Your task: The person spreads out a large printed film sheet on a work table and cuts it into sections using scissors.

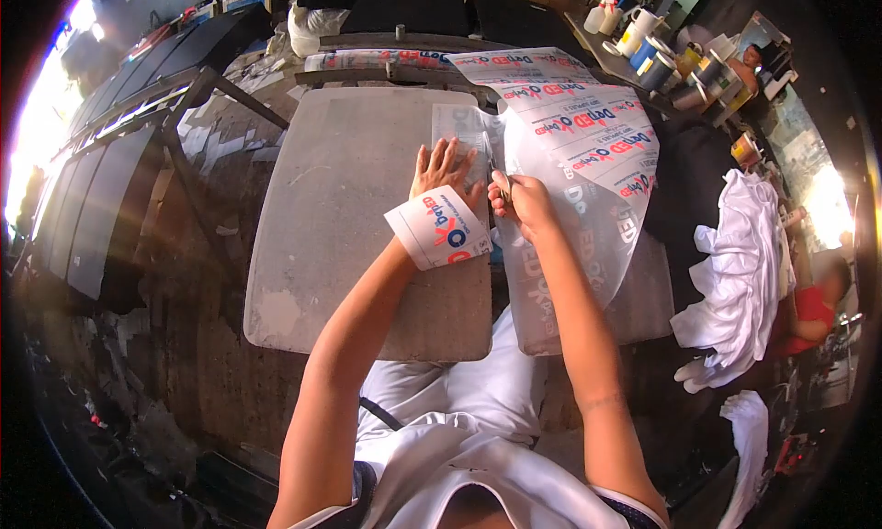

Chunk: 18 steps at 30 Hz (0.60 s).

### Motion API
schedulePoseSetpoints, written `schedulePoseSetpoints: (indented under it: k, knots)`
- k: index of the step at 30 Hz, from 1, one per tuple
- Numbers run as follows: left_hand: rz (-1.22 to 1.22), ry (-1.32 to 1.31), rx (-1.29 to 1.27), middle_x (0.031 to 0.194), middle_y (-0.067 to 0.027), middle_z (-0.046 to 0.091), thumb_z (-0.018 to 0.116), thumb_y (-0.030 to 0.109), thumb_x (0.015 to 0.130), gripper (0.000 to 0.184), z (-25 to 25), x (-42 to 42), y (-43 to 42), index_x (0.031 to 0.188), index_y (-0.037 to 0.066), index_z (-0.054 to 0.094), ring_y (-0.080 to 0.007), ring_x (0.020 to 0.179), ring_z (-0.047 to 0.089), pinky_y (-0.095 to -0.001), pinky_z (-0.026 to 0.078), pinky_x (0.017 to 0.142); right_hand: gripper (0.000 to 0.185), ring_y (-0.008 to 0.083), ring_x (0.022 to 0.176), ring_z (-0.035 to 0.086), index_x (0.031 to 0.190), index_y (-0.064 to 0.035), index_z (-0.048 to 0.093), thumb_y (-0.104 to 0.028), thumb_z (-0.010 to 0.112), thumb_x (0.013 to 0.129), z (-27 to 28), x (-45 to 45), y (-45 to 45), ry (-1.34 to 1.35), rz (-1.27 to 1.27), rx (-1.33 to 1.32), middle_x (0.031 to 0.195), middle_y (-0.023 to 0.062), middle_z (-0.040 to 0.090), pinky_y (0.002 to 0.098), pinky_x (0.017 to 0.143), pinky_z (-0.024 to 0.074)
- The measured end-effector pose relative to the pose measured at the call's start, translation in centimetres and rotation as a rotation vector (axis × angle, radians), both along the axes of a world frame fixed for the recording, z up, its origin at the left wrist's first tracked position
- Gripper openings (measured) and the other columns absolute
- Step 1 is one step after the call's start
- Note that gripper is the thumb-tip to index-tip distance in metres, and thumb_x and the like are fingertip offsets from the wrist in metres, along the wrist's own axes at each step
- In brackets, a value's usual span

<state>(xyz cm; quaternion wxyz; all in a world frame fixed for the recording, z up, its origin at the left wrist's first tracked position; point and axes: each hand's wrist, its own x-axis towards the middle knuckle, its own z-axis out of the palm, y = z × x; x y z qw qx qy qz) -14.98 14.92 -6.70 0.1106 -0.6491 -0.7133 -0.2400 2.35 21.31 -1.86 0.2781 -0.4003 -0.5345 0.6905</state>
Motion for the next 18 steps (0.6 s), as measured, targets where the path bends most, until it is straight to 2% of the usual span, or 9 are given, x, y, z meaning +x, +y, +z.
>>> schedulePoseSetpoints:
  k: [7,9,10,11,13,14,15,17,18]
  knots:
    - [-0.071,-0.011,-0.065,0.159,-0.0165,0.044,0.058,0.049,0.099,0.063,1.6,-1.2,1.1,0.153,0.019,0.050,-0.0353,0.153,0.031,-0.0575,0.022,0.125,0.030,0.0110,0.062,0.061,0.091,-0.0019,0.067,-0.030,0.067,0.103,-0.1,0.1,0.0,-0.041,-0.024,-0.011,0.077,0.0038,0.066,0.0263,0.055,0.0513]
    - [-0.008,-0.248,-0.256,0.155,-0.0165,0.046,0.062,0.043,0.098,0.059,3.5,-1.2,2.8,0.149,0.015,0.054,-0.0356,0.151,0.033,-0.0581,0.025,0.124,0.031,0.0120,0.062,0.063,0.091,-0.0038,0.069,-0.032,0.068,0.102,-1.6,0.2,0.5,-0.024,-0.003,0.006,0.077,0.0032,0.067,0.0281,0.056,0.0522]
    - [0.039,-0.198,-0.198,0.151,-0.0165,0.049,0.062,0.037,0.098,0.051,3.9,-1.2,3.9,0.142,0.010,0.059,-0.0361,0.149,0.036,-0.0588,0.026,0.123,0.030,0.0125,0.063,0.064,0.092,-0.0037,0.070,-0.032,0.069,0.102,-2.0,0.3,0.5,-0.047,-0.021,0.008,0.079,0.0028,0.068,0.0279,0.058,0.0530]
    - [0.035,-0.196,-0.192,0.151,-0.0165,0.049,0.062,0.037,0.098,0.051,3.7,-1.2,4.5,0.142,0.010,0.059,-0.0361,0.149,0.036,-0.0588,0.026,0.123,0.030,0.0130,0.064,0.065,0.092,-0.0036,0.071,-0.032,0.069,0.101,-2.4,0.2,0.6,-0.070,-0.038,0.015,0.081,0.0025,0.068,0.0277,0.060,0.0537]
    - [0.027,-0.048,0.074,0.154,-0.0173,0.047,0.060,0.033,0.100,0.048,1.7,-1.9,6.3,0.139,0.006,0.061,-0.0373,0.151,0.033,-0.0596,0.024,0.124,0.028,0.0123,0.065,0.065,0.092,-0.0034,0.073,-0.031,0.071,0.099,-3.5,-0.2,1.1,-0.258,-0.085,0.167,0.079,0.0017,0.069,0.0287,0.060,0.0533]
    - [-0.001,-0.034,0.102,0.160,-0.0176,0.043,0.059,0.033,0.100,0.048,1.0,-2.1,7.0,0.140,0.005,0.061,-0.0377,0.154,0.029,-0.0600,0.022,0.125,0.029,0.0120,0.065,0.065,0.092,-0.0034,0.072,-0.031,0.071,0.099,-4.0,-0.2,1.1,-0.277,-0.084,0.234,0.079,0.0016,0.069,0.0288,0.059,0.0529]
    - [-0.006,-0.034,0.102,0.160,-0.0176,0.043,0.059,0.033,0.100,0.048,1.2,-2.1,6.9,0.140,0.005,0.061,-0.0377,0.154,0.029,-0.0600,0.022,0.125,0.029,0.0117,0.065,0.065,0.091,-0.0034,0.072,-0.032,0.072,0.099,-4.2,-0.3,1.0,-0.293,-0.081,0.303,0.079,0.0016,0.069,0.0289,0.058,0.0525]
    - [0.078,0.057,-0.031,0.164,-0.0161,0.038,0.057,0.036,0.100,0.056,2.3,-2.1,6.3,0.146,0.005,0.055,-0.0378,0.156,0.025,-0.0611,0.016,0.127,0.032,0.0116,0.064,0.065,0.091,-0.0031,0.071,-0.033,0.072,0.100,-1.5,-0.2,-0.7,-0.239,-0.075,0.241,0.078,0.0027,0.069,0.0279,0.056,0.0512]
    - [0.099,0.056,-0.108,0.164,-0.0149,0.039,0.057,0.037,0.099,0.059,2.0,-2.4,6.4,0.149,0.005,0.052,-0.0374,0.156,0.026,-0.0616,0.018,0.126,0.033,0.0119,0.064,0.064,0.091,-0.0028,0.070,-0.035,0.072,0.100,-1.1,-0.1,-1.0,-0.184,-0.081,0.118,0.078,0.0035,0.069,0.0277,0.056,0.0521]
